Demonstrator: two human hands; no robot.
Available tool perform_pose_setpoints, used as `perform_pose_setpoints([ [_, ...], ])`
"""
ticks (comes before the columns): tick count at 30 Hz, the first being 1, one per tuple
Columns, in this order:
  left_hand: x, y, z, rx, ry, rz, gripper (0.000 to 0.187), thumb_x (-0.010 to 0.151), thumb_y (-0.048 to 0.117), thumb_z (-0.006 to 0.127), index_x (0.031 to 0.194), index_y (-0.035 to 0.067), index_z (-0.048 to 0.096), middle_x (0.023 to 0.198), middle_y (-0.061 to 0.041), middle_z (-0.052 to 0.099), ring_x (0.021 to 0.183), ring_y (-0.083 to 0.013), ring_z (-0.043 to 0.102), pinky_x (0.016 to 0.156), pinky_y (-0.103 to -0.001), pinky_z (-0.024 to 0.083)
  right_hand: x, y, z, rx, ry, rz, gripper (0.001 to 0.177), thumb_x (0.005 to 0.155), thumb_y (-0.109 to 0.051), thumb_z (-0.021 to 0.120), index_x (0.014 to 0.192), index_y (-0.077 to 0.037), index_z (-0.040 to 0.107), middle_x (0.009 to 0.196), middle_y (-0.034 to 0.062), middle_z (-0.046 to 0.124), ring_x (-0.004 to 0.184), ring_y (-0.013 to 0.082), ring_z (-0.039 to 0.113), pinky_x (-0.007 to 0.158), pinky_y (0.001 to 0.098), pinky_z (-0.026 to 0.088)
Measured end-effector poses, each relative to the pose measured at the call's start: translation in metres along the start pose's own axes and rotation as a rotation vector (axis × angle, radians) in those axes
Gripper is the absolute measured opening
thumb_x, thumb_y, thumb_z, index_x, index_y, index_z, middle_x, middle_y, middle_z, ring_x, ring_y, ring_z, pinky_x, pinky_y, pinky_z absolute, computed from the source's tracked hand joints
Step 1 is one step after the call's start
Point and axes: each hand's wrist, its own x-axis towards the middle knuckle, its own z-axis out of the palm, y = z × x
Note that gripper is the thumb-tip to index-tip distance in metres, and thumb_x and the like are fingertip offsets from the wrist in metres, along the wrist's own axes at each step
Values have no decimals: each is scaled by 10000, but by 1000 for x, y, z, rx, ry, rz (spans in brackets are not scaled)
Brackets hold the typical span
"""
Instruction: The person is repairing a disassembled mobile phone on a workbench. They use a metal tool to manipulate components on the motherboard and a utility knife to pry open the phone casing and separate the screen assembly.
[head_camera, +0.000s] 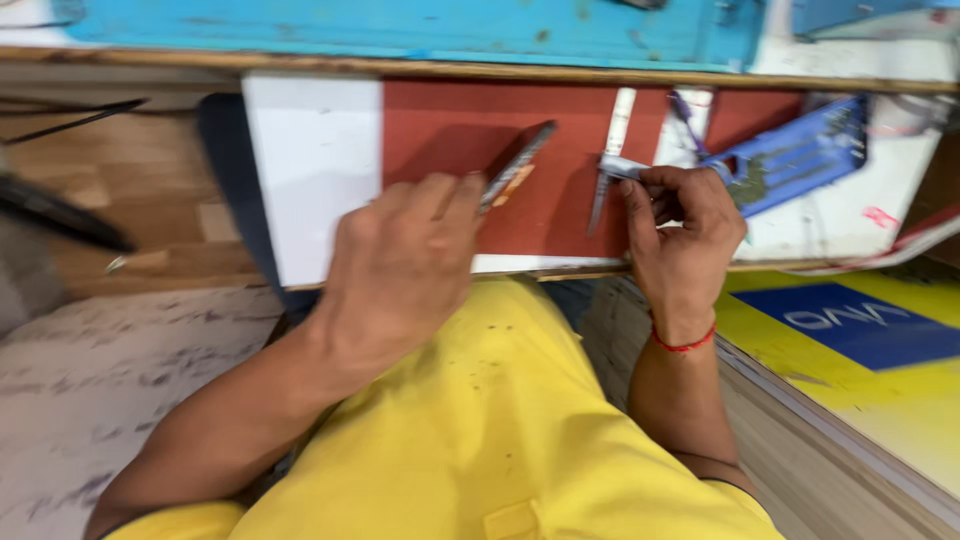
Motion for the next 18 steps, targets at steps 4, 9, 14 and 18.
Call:
perform_pose_setpoints([
  [4,5,-6,1,-73,-151,-55,281,934,56,749,1184,-67,717,773,-101,621,522,-175,553,365,-317,434,2,8,-18,-109,17,-15,175,965,6,828,1116,0,738,985,116,660,786,203,658,696,329,527],
  [9,7,-4,-2,-59,-47,-65,307,863,46,758,1161,-10,709,890,-95,616,736,-252,598,566,-386,509,6,15,-30,-308,-120,-181,268,867,-72,842,1125,-43,774,1031,146,660,928,314,656,769,402,536],
  [14,-1,-1,2,-46,-28,-54,331,889,44,757,1206,-27,693,941,-92,610,765,-248,582,584,-372,508,13,18,-33,-194,-106,23,196,979,-82,815,1161,-40,756,1043,125,671,819,244,658,717,375,526],
  [18,-4,-3,4,-68,-21,-55,341,901,41,753,1227,-27,684,956,-92,605,782,-243,581,597,-362,512,16,6,-34,-229,-245,-111,202,947,-117,818,1132,-54,770,1023,120,667,773,258,637,682,385,515],
])
